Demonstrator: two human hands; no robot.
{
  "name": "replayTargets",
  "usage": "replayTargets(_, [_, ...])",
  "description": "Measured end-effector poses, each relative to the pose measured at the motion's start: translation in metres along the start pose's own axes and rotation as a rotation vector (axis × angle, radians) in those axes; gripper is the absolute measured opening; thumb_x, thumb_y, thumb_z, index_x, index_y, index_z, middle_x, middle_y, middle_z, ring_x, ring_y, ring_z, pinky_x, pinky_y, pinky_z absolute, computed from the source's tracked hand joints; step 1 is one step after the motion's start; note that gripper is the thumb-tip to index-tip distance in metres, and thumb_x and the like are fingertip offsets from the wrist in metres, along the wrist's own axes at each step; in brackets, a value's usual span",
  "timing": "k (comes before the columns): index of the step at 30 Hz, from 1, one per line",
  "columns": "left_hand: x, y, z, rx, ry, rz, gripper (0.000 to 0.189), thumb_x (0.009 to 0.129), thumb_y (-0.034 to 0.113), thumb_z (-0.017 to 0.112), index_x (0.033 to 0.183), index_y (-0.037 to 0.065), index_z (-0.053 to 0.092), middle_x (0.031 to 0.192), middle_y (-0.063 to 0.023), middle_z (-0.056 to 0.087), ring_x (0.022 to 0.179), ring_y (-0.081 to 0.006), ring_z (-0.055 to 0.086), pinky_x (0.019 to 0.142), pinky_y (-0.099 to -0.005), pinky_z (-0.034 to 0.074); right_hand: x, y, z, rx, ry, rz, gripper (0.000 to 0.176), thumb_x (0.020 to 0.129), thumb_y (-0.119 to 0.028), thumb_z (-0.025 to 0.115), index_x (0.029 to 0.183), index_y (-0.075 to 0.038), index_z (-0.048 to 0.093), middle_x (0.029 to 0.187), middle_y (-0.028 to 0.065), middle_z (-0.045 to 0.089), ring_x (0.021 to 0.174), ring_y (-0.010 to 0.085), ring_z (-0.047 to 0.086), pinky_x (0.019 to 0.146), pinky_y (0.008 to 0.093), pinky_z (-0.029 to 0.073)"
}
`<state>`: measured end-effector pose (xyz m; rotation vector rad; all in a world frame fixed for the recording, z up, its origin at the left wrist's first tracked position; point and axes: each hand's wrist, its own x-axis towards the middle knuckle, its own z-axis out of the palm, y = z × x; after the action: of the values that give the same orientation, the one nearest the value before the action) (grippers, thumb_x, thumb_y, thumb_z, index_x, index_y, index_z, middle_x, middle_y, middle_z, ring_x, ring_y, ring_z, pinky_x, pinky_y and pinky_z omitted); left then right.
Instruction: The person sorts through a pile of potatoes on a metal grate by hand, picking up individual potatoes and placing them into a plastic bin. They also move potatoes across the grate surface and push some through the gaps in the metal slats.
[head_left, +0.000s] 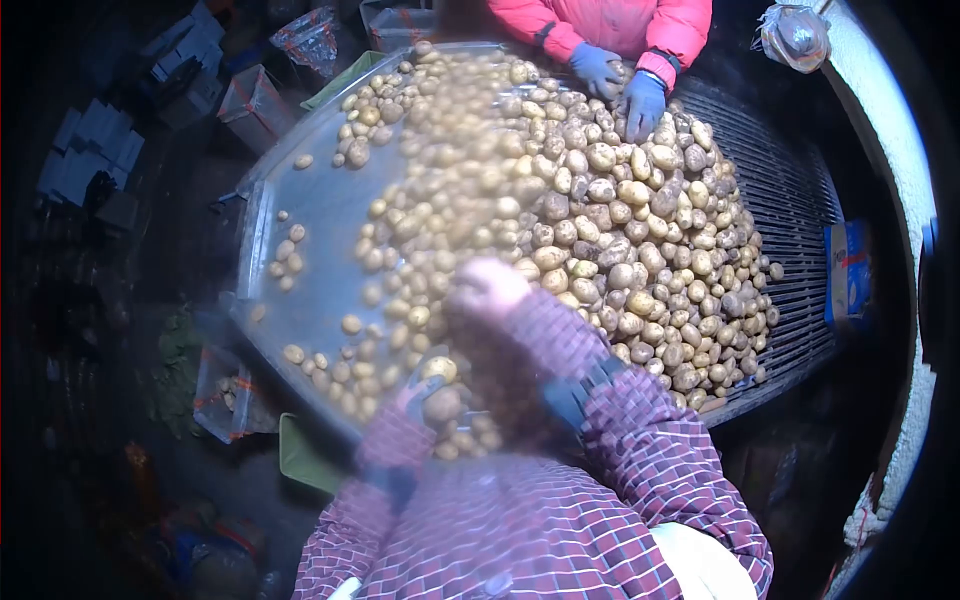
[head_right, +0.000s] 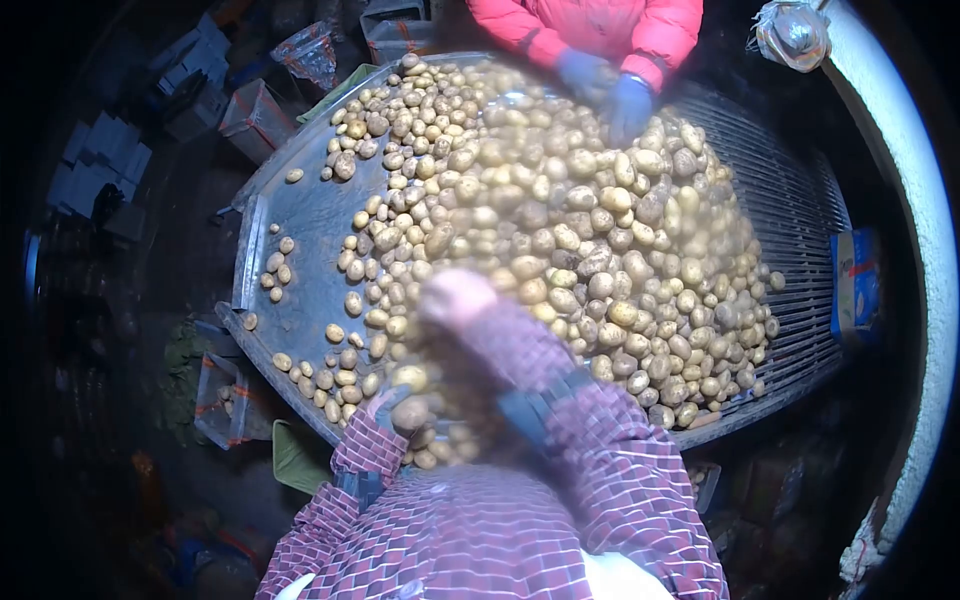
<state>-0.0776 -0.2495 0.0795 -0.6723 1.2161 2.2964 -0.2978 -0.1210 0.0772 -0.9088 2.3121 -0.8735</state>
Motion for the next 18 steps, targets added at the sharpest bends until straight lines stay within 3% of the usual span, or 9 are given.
replayTargets(4, [-0.010, -0.016, -0.014, -0.107, 0.026, 0.053, 0.048, 0.097, 0.024, 0.053, 0.141, 0.009, 0.042, 0.128, -0.0135, 0.056, 0.096, -0.0249, 0.062, 0.067, -0.0299, 0.055, 0.104, 0.038, 0.015, -0.379, 0.366, -0.089, 0.026, 0.083, -0.023, 0.062, 0.106, -0.013, 0.070, 0.110, 0.0155, 0.065, 0.105, 0.0348, 0.060, 0.093, 0.0416, 0.049])
replayTargets(6, [-0.015, -0.025, -0.022, -0.181, 0.059, 0.083, 0.050, 0.096, 0.027, 0.053, 0.142, 0.010, 0.042, 0.129, -0.0135, 0.055, 0.098, -0.0259, 0.061, 0.066, -0.0305, 0.055, 0.110, 0.037, 0.027, -0.680, 0.227, -0.007, 0.025, 0.084, -0.023, 0.060, 0.106, -0.014, 0.070, 0.109, 0.0144, 0.066, 0.106, 0.0344, 0.060, 0.093, 0.0410, 0.049])
replayTargets(8, [-0.019, -0.031, -0.033, -0.267, 0.101, 0.122, 0.051, 0.096, 0.029, 0.053, 0.142, 0.011, 0.041, 0.131, -0.0136, 0.054, 0.101, -0.0269, 0.061, 0.066, -0.0312, 0.055, 0.110, 0.028, 0.026, -0.652, 0.108, 0.068, 0.026, 0.086, -0.024, 0.060, 0.108, -0.013, 0.068, 0.111, 0.0158, 0.065, 0.107, 0.0343, 0.061, 0.095, 0.0408, 0.049])
replayTargets(10, [-0.021, -0.038, -0.045, -0.343, 0.135, 0.159, 0.052, 0.095, 0.031, 0.053, 0.142, 0.012, 0.041, 0.132, -0.0137, 0.053, 0.103, -0.0279, 0.060, 0.066, -0.0319, 0.056, 0.100, 0.022, 0.013, -0.303, -0.007, 0.128, 0.031, 0.087, -0.026, 0.062, 0.113, -0.009, 0.066, 0.115, 0.0196, 0.062, 0.107, 0.0344, 0.061, 0.096, 0.0410, 0.049])
replayTargets(12, [-0.022, -0.044, -0.058, -0.402, 0.161, 0.200, 0.053, 0.095, 0.033, 0.053, 0.142, 0.013, 0.041, 0.134, -0.0138, 0.052, 0.105, -0.0288, 0.059, 0.066, -0.0326, 0.056, 0.053, 0.001, -0.011, -0.046, -0.052, -0.219, 0.035, 0.091, -0.033, 0.058, 0.112, -0.005, 0.063, 0.110, 0.0206, 0.063, 0.104, 0.0362, 0.062, 0.093, 0.0433, 0.051])
replayTargets(14, [-0.023, -0.048, -0.067, -0.456, 0.165, 0.231, 0.054, 0.094, 0.035, 0.054, 0.143, 0.013, 0.041, 0.135, -0.0139, 0.051, 0.107, -0.0298, 0.058, 0.065, -0.0332, 0.056, 0.029, -0.007, -0.005, 0.352, -0.104, -0.020, 0.032, 0.093, -0.032, 0.056, 0.111, -0.006, 0.064, 0.104, 0.0152, 0.066, 0.097, 0.0297, 0.064, 0.086, 0.0400, 0.053])
replayTargets(15, [-0.023, -0.050, -0.070, -0.475, 0.169, 0.241, 0.055, 0.094, 0.036, 0.054, 0.143, 0.014, 0.041, 0.136, -0.0140, 0.050, 0.108, -0.0303, 0.058, 0.065, -0.0336, 0.056, 0.024, 0.005, 0.014, 0.818, -0.147, 0.194, 0.030, 0.093, -0.029, 0.056, 0.112, -0.006, 0.064, 0.100, 0.0113, 0.067, 0.093, 0.0241, 0.065, 0.082, 0.0363, 0.054])
replayTargets(17, [-0.024, -0.056, -0.073, -0.498, 0.166, 0.247, 0.056, 0.094, 0.038, 0.054, 0.143, 0.015, 0.040, 0.138, -0.0141, 0.049, 0.110, -0.0313, 0.057, 0.065, -0.0342, 0.057, 0.006, -0.002, 0.033, 1.372, -0.214, 0.527, 0.025, 0.094, -0.020, 0.054, 0.114, -0.008, 0.063, 0.098, 0.0065, 0.067, 0.090, 0.0175, 0.066, 0.077, 0.0316, 0.054])
replayTargets(18, [-0.025, -0.059, -0.074, -0.503, 0.163, 0.248, 0.057, 0.093, 0.039, 0.054, 0.143, 0.015, 0.040, 0.138, -0.0141, 0.049, 0.111, -0.0318, 0.057, 0.065, -0.0346, 0.057, -0.002, -0.014, 0.036, 1.457, -0.242, 0.637, 0.024, 0.094, -0.014, 0.052, 0.115, -0.009, 0.063, 0.101, 0.0055, 0.067, 0.091, 0.0165, 0.065, 0.075, 0.0307, 0.054])
